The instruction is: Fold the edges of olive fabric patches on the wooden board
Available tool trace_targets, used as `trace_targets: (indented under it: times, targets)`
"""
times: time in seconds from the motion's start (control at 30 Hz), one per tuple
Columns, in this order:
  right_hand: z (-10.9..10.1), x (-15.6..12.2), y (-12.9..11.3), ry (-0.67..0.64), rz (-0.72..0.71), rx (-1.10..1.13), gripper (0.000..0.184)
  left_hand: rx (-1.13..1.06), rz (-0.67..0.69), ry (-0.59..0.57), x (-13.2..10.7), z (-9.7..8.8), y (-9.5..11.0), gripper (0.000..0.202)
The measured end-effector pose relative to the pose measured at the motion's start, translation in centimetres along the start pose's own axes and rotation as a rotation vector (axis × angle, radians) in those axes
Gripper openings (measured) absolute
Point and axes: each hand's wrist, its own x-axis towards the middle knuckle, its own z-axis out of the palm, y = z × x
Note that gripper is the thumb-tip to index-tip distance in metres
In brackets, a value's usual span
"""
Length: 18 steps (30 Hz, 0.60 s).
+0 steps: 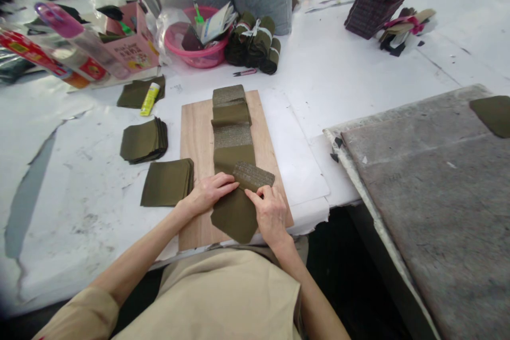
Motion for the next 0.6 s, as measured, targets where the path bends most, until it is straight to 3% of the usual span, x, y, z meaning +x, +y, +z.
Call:
trace_targets:
  times: [0.23,0.6]
  targets:
    - [-0.27,0.15,-0.19,-0.013,-0.012,-0.017,0.031,0.083,0.079,0.057,-0.06,0.11,0.08,0.027]
    - [-0.12,0.12,-0.20,-0.028,-0.042,-0.106,0.034,0.220,0.154,0.024,0.20,-0.16,0.22,0.025]
